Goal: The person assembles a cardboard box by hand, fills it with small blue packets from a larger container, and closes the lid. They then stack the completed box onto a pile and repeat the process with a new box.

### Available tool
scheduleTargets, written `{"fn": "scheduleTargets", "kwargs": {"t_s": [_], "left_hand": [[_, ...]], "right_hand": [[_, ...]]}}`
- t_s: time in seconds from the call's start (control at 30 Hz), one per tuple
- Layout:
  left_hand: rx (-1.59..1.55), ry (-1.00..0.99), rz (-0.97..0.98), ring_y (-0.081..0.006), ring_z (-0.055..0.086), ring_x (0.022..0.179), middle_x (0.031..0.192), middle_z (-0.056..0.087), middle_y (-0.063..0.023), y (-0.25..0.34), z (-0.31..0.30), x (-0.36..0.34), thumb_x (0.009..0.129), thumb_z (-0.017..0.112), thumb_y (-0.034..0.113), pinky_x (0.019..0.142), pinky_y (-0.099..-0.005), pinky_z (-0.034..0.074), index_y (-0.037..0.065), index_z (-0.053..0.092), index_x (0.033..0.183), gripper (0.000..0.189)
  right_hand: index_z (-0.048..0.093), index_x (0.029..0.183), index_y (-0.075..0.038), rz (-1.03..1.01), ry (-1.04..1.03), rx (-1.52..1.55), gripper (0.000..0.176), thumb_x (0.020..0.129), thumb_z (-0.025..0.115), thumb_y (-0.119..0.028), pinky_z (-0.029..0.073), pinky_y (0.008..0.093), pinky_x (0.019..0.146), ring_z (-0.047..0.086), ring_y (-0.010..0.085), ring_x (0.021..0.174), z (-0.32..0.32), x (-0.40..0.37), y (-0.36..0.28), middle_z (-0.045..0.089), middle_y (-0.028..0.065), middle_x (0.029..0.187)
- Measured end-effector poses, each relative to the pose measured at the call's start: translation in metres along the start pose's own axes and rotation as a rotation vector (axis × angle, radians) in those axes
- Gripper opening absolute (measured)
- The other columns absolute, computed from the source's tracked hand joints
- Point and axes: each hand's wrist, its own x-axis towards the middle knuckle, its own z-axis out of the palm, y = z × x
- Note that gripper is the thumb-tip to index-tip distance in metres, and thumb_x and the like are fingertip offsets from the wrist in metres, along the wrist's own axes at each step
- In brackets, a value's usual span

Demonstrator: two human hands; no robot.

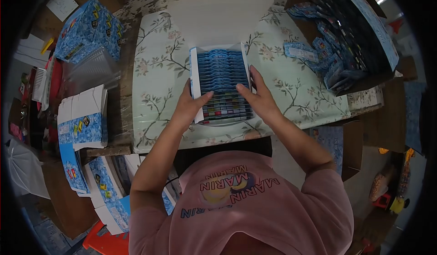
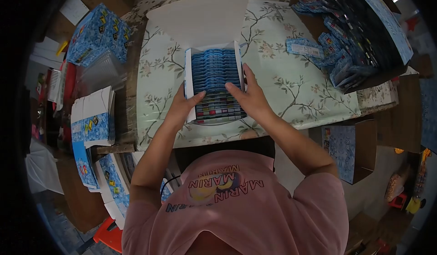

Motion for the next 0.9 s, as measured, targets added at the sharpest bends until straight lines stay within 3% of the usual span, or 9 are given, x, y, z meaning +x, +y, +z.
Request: {"fn": "scheduleTargets", "kwargs": {"t_s": [0.07, 0.1, 0.17, 0.23, 0.33, 0.5, 0.73, 0.83, 0.9], "left_hand": [[-0.023, 0.002, -0.021, -0.0209, 0.052, 0.105, 0.118, 0.051, -0.0156, -0.002, 0.000, 0.000, 0.079, 0.067, 0.013, 0.090, -0.0309, 0.042, -0.004, 0.026, 0.133, 0.069], [-0.056, 0.013, -0.022, -0.0210, 0.053, 0.105, 0.118, 0.052, -0.0158, -0.003, 0.000, 0.000, 0.079, 0.067, 0.014, 0.090, -0.0308, 0.042, -0.004, 0.026, 0.133, 0.070], [-0.096, 0.022, -0.018, -0.0212, 0.053, 0.103, 0.117, 0.052, -0.0161, -0.002, 0.002, -0.002, 0.079, 0.067, 0.016, 0.088, -0.0302, 0.043, -0.004, 0.026, 0.133, 0.070], [-0.097, 0.017, -0.015, -0.0210, 0.053, 0.103, 0.117, 0.052, -0.0160, -0.006, 0.000, 0.001, 0.080, 0.067, 0.016, 0.089, -0.0303, 0.043, -0.004, 0.026, 0.133, 0.070], [-0.103, 0.019, -0.021, -0.0205, 0.053, 0.104, 0.117, 0.052, -0.0157, -0.007, 0.000, 0.000, 0.080, 0.067, 0.018, 0.089, -0.0305, 0.043, -0.004, 0.027, 0.133, 0.071], [-0.169, 0.027, 0.011, -0.0195, 0.051, 0.106, 0.119, 0.051, -0.0143, -0.002, 0.005, -0.017, 0.080, 0.068, 0.017, 0.089, -0.0303, 0.043, -0.003, 0.025, 0.134, 0.072], [-0.049, -0.020, 0.031, -0.0189, 0.051, 0.105, 0.119, 0.050, -0.0114, -0.003, 0.002, -0.030, 0.072, 0.072, 0.010, 0.086, -0.0290, 0.045, 0.001, 0.017, 0.138, 0.086], [-0.055, -0.072, -0.014, -0.0198, 0.050, 0.109, 0.123, 0.048, -0.0133, 0.002, 0.003, -0.026, 0.075, 0.070, 0.014, 0.088, -0.0298, 0.043, 0.001, 0.017, 0.138, 0.084], [-0.119, 0.075, 0.012, -0.0216, 0.047, 0.113, 0.128, 0.044, -0.0157, -0.006, -0.003, -0.001, 0.079, 0.067, 0.022, 0.092, -0.0310, 0.041, 0.002, 0.015, 0.139, 0.082]], "right_hand": [[0.021, 0.138, 0.001, -0.365, 0.031, -0.274, 0.058, 0.089, 0.051, -0.010, 0.039, 0.0319, 0.095, 0.046, 0.0253, 0.117, -0.005, -0.016, 0.017, 0.043, 0.0204, 0.128], [0.021, 0.138, 0.001, -0.352, 0.036, -0.279, 0.058, 0.089, 0.051, -0.010, 0.039, 0.0319, 0.095, 0.046, 0.0253, 0.117, -0.004, -0.023, 0.026, 0.043, 0.0204, 0.128], [0.028, 0.136, 0.001, -0.607, 0.221, -0.570, 0.053, 0.086, 0.045, 0.002, 0.038, 0.0313, 0.095, 0.047, 0.0298, 0.117, 0.001, -0.032, 0.039, 0.041, 0.0222, 0.131], [0.032, 0.134, 0.001, -0.625, 0.259, -0.537, 0.054, 0.082, 0.039, 0.010, 0.039, 0.0316, 0.096, 0.046, 0.0334, 0.117, 0.004, -0.032, 0.040, 0.039, 0.0209, 0.133], [0.035, 0.133, -0.001, -0.611, 0.254, -0.697, 0.056, 0.079, 0.047, 0.007, 0.041, 0.0376, 0.093, 0.045, 0.0357, 0.117, 0.007, -0.033, 0.035, 0.038, 0.0204, 0.134], [0.041, 0.130, -0.004, -0.636, 0.157, -1.097, 0.046, 0.086, 0.052, -0.010, 0.040, 0.0413, 0.093, 0.040, 0.0382, 0.120, -0.008, -0.038, 0.023, 0.033, 0.0143, 0.139], [0.035, 0.136, -0.011, -0.511, -0.014, -0.818, 0.053, 0.087, 0.055, -0.016, 0.031, 0.0382, 0.102, 0.033, 0.0325, 0.127, -0.017, -0.020, 0.028, 0.029, 0.0126, 0.142], [0.029, 0.138, -0.010, -0.303, 0.106, -0.271, 0.064, 0.083, 0.061, -0.017, 0.033, 0.0359, 0.099, 0.035, 0.0289, 0.126, -0.021, 0.013, 0.014, 0.032, 0.0151, 0.139], [0.027, 0.138, -0.009, -0.256, 0.059, -0.082, 0.067, 0.082, 0.062, -0.017, 0.033, 0.0359, 0.099, 0.035, 0.0281, 0.126, -0.024, 0.059, 0.018, 0.034, 0.0149, 0.138]]}}
